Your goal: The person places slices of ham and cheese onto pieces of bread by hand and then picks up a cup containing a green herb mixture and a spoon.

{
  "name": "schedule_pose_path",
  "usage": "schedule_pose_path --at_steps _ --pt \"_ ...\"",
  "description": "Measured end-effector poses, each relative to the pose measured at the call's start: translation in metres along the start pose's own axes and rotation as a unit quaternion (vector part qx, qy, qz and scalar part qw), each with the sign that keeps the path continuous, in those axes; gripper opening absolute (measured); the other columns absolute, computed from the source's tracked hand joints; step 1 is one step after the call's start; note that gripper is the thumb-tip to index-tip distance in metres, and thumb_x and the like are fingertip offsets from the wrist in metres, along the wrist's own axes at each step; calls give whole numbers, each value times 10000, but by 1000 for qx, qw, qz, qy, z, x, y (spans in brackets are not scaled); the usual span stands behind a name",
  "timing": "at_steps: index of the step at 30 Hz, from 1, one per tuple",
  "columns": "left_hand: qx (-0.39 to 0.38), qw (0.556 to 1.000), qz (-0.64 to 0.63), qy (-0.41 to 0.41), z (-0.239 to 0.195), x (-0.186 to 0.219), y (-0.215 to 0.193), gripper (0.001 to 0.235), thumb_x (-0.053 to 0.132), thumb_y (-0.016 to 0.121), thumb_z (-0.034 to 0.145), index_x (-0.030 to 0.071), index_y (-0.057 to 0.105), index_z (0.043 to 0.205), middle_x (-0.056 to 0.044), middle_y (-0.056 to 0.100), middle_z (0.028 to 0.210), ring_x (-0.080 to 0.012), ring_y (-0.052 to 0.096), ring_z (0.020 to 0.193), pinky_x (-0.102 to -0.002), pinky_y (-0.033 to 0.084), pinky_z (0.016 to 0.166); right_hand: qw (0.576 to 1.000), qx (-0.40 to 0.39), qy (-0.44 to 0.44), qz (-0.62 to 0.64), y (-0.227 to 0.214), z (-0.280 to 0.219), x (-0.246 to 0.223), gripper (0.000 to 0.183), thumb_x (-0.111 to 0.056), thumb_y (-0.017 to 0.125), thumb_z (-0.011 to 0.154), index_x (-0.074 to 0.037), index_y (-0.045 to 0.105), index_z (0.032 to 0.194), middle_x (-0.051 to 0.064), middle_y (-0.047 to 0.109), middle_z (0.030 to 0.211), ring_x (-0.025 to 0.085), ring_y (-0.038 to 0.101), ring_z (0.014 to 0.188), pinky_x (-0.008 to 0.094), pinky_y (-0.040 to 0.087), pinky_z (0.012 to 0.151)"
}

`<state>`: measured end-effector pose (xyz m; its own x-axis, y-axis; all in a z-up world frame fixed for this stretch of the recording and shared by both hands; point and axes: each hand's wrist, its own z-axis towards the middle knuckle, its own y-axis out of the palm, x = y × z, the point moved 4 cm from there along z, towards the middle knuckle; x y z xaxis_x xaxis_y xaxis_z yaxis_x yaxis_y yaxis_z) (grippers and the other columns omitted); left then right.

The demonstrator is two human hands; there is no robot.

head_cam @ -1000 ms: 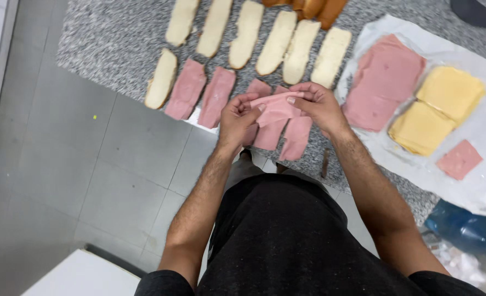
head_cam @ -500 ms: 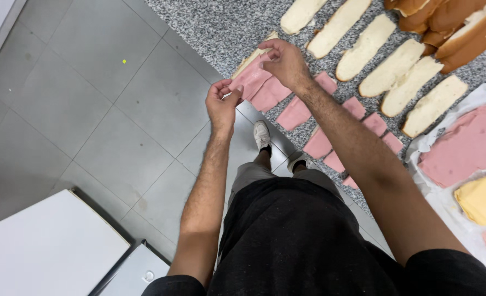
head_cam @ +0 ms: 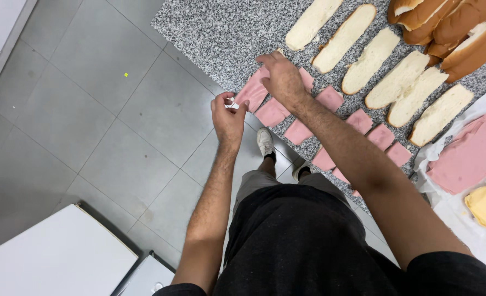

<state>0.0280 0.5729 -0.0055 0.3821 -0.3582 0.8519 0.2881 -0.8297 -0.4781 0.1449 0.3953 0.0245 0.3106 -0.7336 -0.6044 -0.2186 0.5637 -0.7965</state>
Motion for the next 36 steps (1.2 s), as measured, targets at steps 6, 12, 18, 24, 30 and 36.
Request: schedule_pose_path --at_steps 6,12,18,24,30,36 --pt "33 953 199 228 -20 33 10 399 278 827 958 193 636 1298 -36 528 1222 -285 676 1148 -445 575 993 1000 10 9 -18 -9 -37 10 551 -117 860 889 -135 678 1409 150 632 1275 412 681 1228 526 588 1039" --pt "-91 908 145 383 -85 106 77 244 263 718 1078 159 673 1294 -56 604 1186 -288 700 1027 -424 580 892 986 107 87 88 -98 -169 11 435 -134 773 969 -159 693 1396 148 692 1316 394 672 1294 497 562 1102" --pt "-319 824 64 464 -206 163 204 230 277 773 1022 184 721 1225 -52 694 1049 -296 743 939 -424 607 840 902 257 310 153 -148 -364 118 391 -180 834 958 -195 761 1342 89 752 1215 311 780 1046 385 664 825" --pt "-451 703 61 546 -328 154 331 273 304 764 990 246 686 1246 25 680 1060 -209 745 1035 -373 605 887 789 362 457 192 -168 -511 184 315 -178 849 977 -140 791 1285 122 763 1134 282 800 935 338 636 739" --pt "-499 657 135 549 -385 169 409 323 202 810 895 189 697 1197 -56 682 1036 -338 747 995 -477 633 890 767 359 508 157 -177 -572 240 333 -217 813 989 -129 778 1308 110 808 1072 266 800 928 386 638 748" --pt "-488 684 214 498 -381 172 449 397 122 797 886 206 693 1261 -57 693 1171 -363 748 1085 -513 633 939 797 267 538 67 -190 -565 302 426 -390 738 1033 -209 751 1419 103 802 863 393 795 946 555 633 833"
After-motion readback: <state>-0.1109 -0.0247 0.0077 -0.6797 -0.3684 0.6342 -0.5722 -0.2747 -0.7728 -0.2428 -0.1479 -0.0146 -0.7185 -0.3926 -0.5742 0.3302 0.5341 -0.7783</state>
